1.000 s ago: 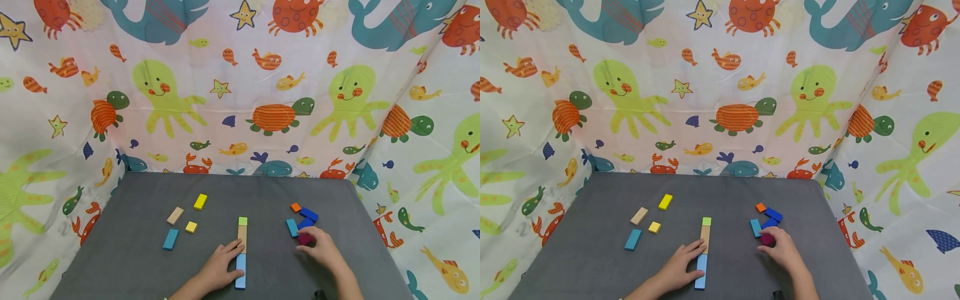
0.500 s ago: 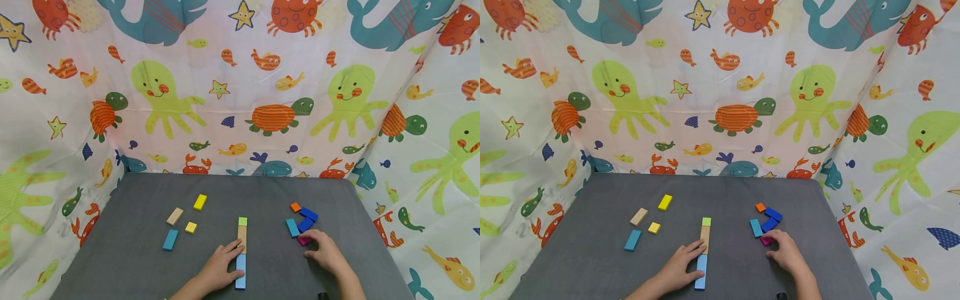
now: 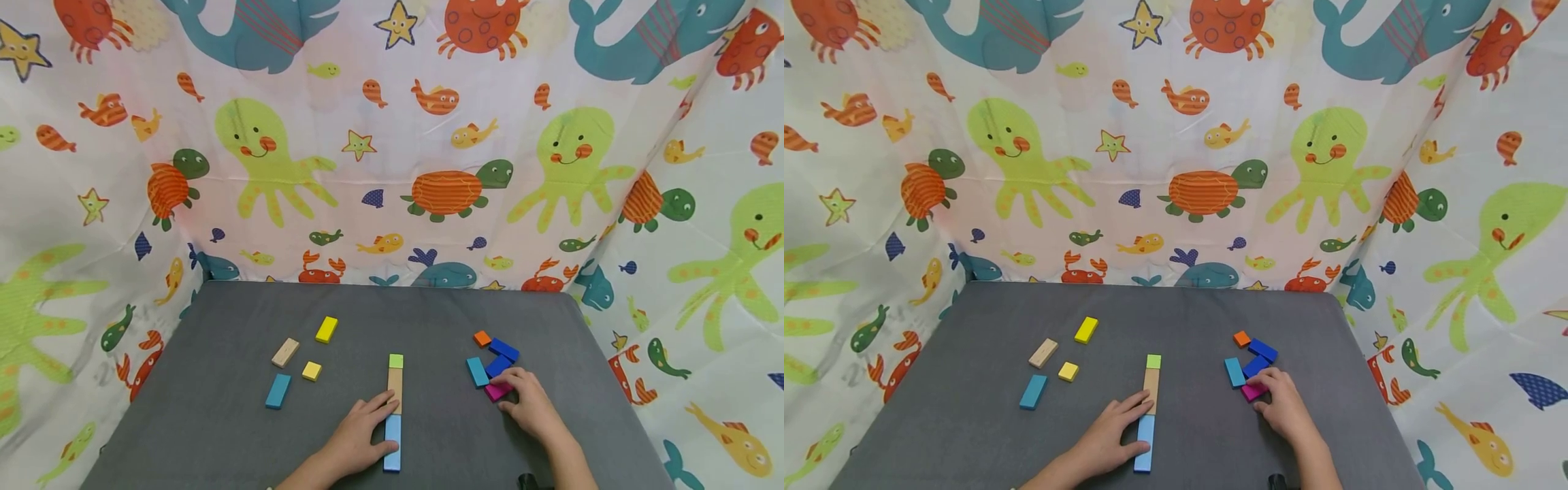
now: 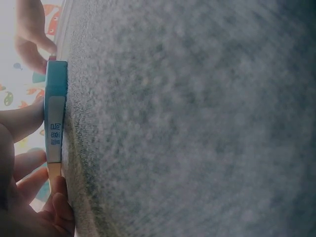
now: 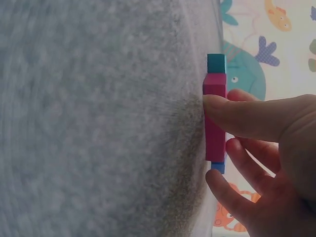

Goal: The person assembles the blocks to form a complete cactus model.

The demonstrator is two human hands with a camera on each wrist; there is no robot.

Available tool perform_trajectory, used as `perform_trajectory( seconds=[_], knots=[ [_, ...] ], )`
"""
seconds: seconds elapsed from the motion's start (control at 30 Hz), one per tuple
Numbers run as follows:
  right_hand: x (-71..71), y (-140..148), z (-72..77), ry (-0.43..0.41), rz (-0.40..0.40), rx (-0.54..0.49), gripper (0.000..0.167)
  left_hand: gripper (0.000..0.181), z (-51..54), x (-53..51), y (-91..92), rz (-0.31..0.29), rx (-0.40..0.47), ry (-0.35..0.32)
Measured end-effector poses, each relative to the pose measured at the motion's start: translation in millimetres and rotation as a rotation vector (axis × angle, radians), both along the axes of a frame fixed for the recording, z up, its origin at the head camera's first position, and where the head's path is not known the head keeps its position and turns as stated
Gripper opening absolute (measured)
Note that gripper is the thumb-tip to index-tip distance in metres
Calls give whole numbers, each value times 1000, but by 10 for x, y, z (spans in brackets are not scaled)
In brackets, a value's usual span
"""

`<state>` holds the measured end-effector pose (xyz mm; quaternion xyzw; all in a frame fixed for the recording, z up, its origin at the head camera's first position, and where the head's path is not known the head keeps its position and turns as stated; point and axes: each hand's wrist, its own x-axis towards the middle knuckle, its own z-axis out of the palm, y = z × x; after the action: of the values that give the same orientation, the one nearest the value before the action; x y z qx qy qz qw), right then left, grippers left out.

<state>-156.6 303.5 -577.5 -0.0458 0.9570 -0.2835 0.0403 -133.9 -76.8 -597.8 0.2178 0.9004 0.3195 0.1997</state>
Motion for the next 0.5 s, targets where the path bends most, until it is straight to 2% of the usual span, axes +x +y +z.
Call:
perform_trajectory(
  seconds=[0.5],
  knots=[
    [-61,29,-46,26,-6,38,31,72,-5,10,-17,-12,9,22]
  ],
)
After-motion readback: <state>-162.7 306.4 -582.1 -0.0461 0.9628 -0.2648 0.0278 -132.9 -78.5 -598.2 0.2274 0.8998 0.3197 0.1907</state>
